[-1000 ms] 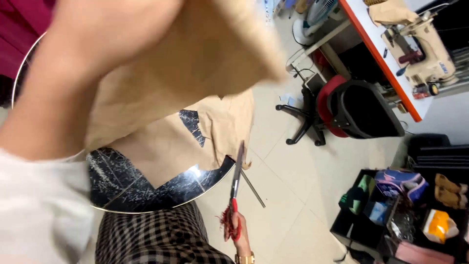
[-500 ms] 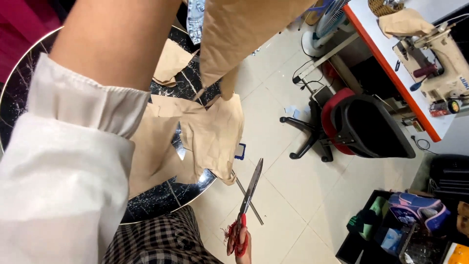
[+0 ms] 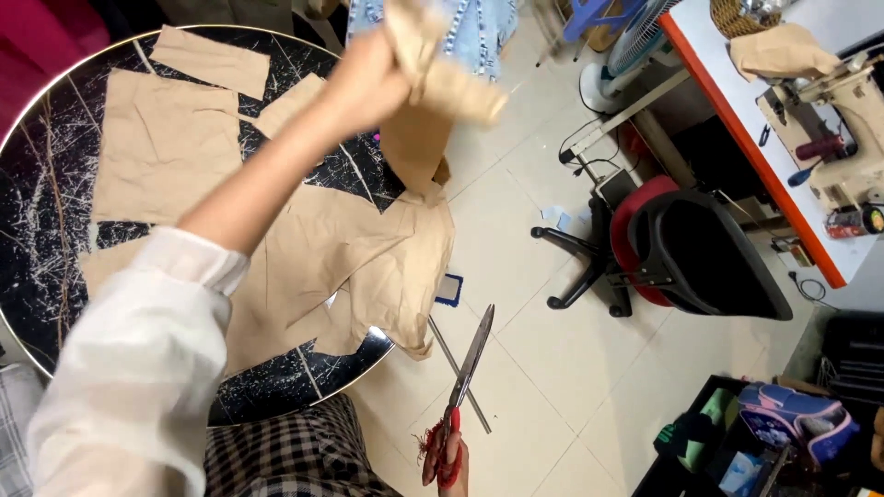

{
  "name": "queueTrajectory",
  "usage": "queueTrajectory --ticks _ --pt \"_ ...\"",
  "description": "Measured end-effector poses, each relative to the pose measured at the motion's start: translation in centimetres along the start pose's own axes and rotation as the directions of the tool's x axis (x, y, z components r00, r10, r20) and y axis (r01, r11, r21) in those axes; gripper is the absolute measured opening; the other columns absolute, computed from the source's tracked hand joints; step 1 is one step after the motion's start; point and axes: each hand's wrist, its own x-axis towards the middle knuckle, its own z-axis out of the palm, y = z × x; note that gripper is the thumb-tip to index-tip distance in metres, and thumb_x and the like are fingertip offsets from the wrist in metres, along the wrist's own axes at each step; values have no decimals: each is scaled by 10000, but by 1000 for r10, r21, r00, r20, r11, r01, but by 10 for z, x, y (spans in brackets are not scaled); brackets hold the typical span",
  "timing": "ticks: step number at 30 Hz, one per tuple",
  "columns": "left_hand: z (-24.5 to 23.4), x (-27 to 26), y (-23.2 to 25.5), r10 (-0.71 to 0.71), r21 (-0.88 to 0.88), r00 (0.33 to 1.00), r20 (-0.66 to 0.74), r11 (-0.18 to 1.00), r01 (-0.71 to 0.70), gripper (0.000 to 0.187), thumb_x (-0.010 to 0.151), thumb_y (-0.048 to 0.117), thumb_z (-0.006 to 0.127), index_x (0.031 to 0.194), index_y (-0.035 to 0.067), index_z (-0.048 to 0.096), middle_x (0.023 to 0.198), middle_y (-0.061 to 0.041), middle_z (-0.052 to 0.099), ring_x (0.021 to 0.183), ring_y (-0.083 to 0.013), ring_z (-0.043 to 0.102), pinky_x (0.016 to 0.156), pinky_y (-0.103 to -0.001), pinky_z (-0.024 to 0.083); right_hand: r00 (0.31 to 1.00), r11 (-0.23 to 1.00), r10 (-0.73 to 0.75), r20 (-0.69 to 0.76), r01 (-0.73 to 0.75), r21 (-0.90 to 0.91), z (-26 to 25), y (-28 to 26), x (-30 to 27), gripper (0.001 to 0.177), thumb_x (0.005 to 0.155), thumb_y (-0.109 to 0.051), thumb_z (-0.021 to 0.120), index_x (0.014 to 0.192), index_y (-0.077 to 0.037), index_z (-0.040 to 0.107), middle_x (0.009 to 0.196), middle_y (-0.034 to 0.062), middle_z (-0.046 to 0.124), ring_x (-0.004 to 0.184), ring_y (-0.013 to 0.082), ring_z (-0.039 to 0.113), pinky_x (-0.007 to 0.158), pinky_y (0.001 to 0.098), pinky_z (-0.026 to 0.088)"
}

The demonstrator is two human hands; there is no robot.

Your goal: Cutting out garment patterns from brown paper using scissors on a round table in a workspace.

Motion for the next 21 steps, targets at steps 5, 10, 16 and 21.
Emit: queueTrajectory --ticks 5,10,16,21 --pt "65 -84 -152 -383 145 924 19 915 376 117 714 73 445 765 60 549 779 -136 612 678 -266 553 554 -359 410 998 996 65 -5 -64 64 11 -10 35 613 800 -585 288 533 -39 369 308 88 316 230 174 290 499 252 387" --pt "91 -194 -187 -527 142 847 68 846 515 556 754 88 322 1305 11 315 1256 -247 394 1143 -356 407 978 -390 303 992 987 125 -24 -122 100 22 -20 33 592 832 -527 348 536 -16 389 326 94 293 213 183 266 212 275 193" --pt "74 -355 -203 -478 270 730 -488 713 647 513 793 150 510 1241 -65 384 1191 -259 439 1105 -397 394 998 -464 260 996 933 17 -82 14 359 20 24 51 483 892 -244 337 1228 97 406 511 108 299 288 129 264 191 220 209" --pt "35 -413 -189 -718 177 219 -661 134 975 463 762 285 608 1061 -56 519 1045 -227 510 981 -358 467 799 -455 396 995 994 -55 82 46 103 30 3 56 396 884 -323 356 895 65 438 418 108 351 236 138 312 211 224 206"
